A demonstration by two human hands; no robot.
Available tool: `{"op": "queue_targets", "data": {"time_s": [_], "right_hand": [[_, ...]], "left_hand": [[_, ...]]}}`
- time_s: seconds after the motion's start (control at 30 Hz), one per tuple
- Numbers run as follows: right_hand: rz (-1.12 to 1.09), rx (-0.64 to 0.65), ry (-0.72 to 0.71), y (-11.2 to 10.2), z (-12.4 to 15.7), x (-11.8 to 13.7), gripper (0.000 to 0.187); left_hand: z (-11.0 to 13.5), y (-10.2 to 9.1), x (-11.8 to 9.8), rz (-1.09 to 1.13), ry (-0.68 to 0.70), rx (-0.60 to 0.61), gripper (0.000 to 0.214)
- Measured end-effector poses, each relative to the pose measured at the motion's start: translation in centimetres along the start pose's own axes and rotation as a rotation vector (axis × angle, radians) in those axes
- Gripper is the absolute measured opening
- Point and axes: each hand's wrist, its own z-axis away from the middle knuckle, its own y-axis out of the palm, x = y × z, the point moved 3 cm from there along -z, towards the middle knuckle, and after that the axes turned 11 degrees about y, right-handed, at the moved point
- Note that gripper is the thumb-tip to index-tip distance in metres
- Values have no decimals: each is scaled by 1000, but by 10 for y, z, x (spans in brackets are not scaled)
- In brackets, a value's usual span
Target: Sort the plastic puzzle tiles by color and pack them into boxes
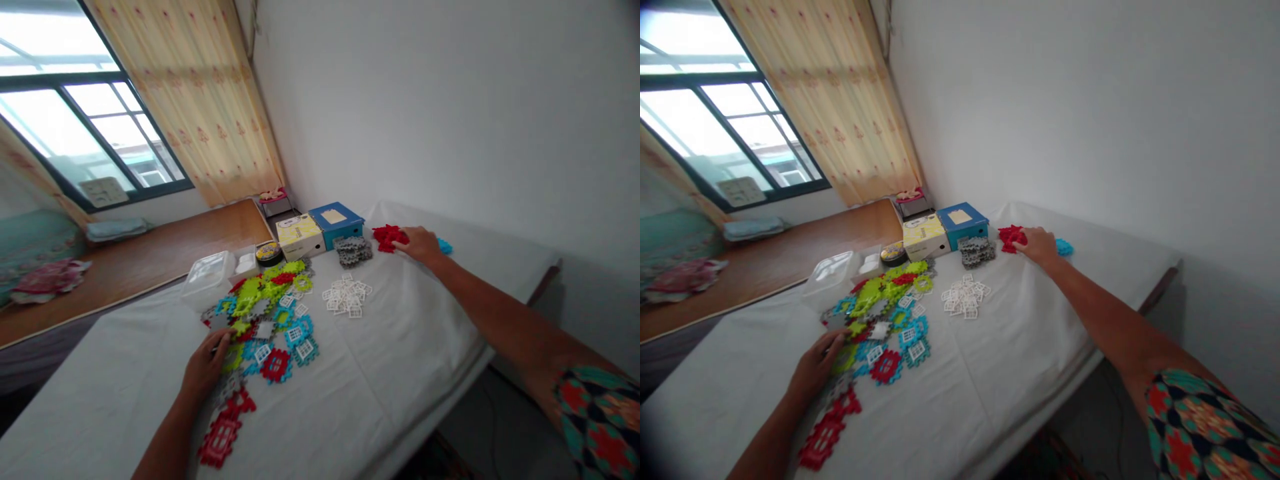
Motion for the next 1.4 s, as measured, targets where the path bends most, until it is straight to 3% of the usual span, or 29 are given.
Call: {"op": "queue_targets", "data": {"time_s": [0.2,0.37,0.47,0.6,0.7,0.8,0.9,1.03,1.13,1.23,1.4], "right_hand": [[174,54,-103,39,-22,-12,41],[70,-50,-133,35,-14,11,42],[-100,-57,-267,23,2,61,39],[-274,170,-610,27,48,156,35],[-318,313,-745,42,78,216,38],[-333,394,-737,54,86,251,49],[-349,423,-741,52,84,263,55],[-412,353,-721,28,91,249,50],[-395,337,-714,12,108,210,49],[-293,319,-603,3,116,144,50],[15,271,-115,0,109,22,51]], "left_hand": [[3,1,-10,7,-35,27,48],[5,4,-10,51,1,10,46],[5,5,-9,80,27,9,47],[6,4,-12,94,28,23,51],[7,2,-15,102,34,20,51],[8,2,-15,118,41,22,50],[7,3,-13,123,37,22,51],[5,2,-12,107,52,39,52],[4,1,-11,91,38,55,53],[2,1,-8,83,27,64,53],[0,1,-7,22,6,72,54]]}}
